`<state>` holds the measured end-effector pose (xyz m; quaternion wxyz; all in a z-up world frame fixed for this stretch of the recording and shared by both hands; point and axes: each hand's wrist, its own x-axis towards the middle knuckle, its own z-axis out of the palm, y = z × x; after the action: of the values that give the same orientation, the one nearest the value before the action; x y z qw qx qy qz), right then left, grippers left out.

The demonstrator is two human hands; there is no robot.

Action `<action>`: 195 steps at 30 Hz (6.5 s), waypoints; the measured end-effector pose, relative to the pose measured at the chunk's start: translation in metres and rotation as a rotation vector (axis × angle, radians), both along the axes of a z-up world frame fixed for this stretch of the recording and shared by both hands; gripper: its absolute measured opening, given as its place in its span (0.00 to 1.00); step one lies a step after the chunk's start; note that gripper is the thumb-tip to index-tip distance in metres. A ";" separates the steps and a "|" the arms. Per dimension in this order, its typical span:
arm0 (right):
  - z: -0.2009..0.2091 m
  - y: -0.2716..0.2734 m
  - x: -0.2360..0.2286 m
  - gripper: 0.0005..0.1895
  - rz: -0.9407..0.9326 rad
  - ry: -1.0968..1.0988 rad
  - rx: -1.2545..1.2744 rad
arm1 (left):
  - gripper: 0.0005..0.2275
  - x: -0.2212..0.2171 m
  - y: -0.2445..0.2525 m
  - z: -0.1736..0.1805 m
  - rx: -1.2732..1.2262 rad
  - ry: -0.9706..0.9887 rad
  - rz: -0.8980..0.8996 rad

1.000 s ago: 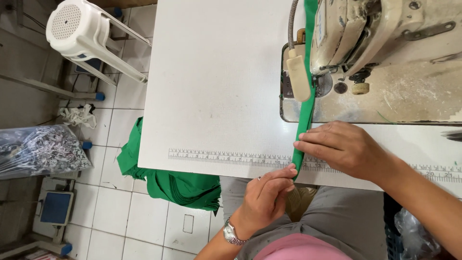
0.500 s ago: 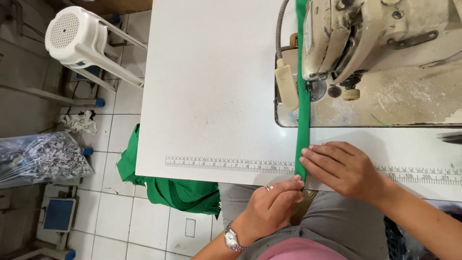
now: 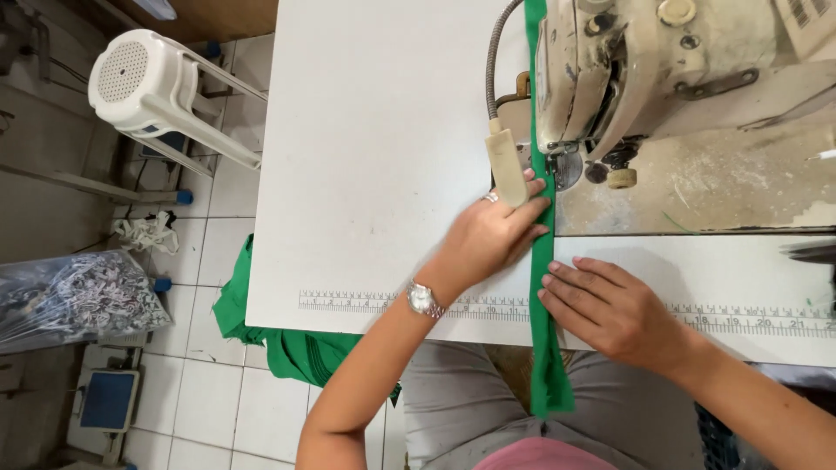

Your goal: The person is folding a long green fabric strip and feeding it through an industrial sewing machine to create a finished edge or seam.

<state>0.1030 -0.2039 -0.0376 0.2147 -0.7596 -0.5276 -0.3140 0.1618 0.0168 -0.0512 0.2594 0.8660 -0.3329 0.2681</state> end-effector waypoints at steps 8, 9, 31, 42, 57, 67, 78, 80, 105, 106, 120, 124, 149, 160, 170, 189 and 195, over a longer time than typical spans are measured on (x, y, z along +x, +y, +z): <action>-0.001 -0.002 0.006 0.06 0.081 0.039 0.036 | 0.17 0.019 0.007 -0.007 0.111 0.061 -0.159; -0.002 -0.002 0.007 0.06 0.083 0.039 0.033 | 0.17 0.019 0.007 -0.006 0.108 0.061 -0.156; 0.006 -0.009 0.009 0.06 0.089 0.035 -0.115 | 0.12 0.007 -0.007 0.000 0.145 -0.124 -0.153; 0.012 -0.011 0.024 0.07 0.129 0.036 -0.188 | 0.08 -0.001 -0.013 0.020 0.179 -0.025 -0.071; -0.008 0.002 0.045 0.08 -0.011 -0.017 0.046 | 0.09 0.016 -0.015 -0.027 -0.037 -0.091 -0.080; -0.024 -0.008 0.049 0.04 -0.146 0.106 0.037 | 0.16 -0.004 -0.017 -0.016 0.080 -0.098 0.003; -0.023 0.002 0.086 0.05 -0.232 0.137 0.096 | 0.17 0.014 -0.004 0.012 0.101 0.067 -0.050; -0.015 0.006 0.089 0.06 -0.251 0.145 0.120 | 0.14 0.019 -0.002 0.006 0.111 0.122 -0.015; 0.004 -0.008 0.060 0.13 -0.263 0.333 0.163 | 0.10 -0.076 -0.032 0.010 -0.374 -0.240 0.191; 0.012 -0.010 0.051 0.13 -0.198 0.306 0.182 | 0.11 -0.080 -0.028 0.012 -0.347 -0.151 0.152; 0.037 0.011 0.016 0.11 0.071 0.228 0.354 | 0.16 -0.108 -0.030 0.041 -0.658 0.160 0.062; 0.040 0.026 0.020 0.10 0.059 0.204 0.355 | 0.12 -0.113 -0.035 0.038 -0.939 0.308 0.077; 0.036 0.053 0.018 0.11 0.019 0.229 0.329 | 0.02 -0.115 -0.031 0.034 -1.137 0.332 0.510; 0.020 0.052 0.022 0.09 0.044 0.221 0.258 | 0.06 -0.110 -0.020 0.049 -1.072 0.347 0.635; 0.026 0.048 0.021 0.04 0.037 0.282 0.222 | 0.05 -0.114 -0.021 0.047 -1.098 0.320 0.547; 0.050 0.034 0.056 0.04 0.266 0.274 0.121 | 0.13 -0.115 -0.023 0.046 -0.393 -0.019 0.432; 0.060 0.034 0.057 0.04 0.307 0.236 0.137 | 0.18 -0.114 -0.024 0.055 -0.439 0.058 0.382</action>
<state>0.1601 -0.1702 0.0223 0.3717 -0.6853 -0.5858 -0.2215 0.0479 -0.0070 0.0042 0.3949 0.8435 -0.0900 0.3528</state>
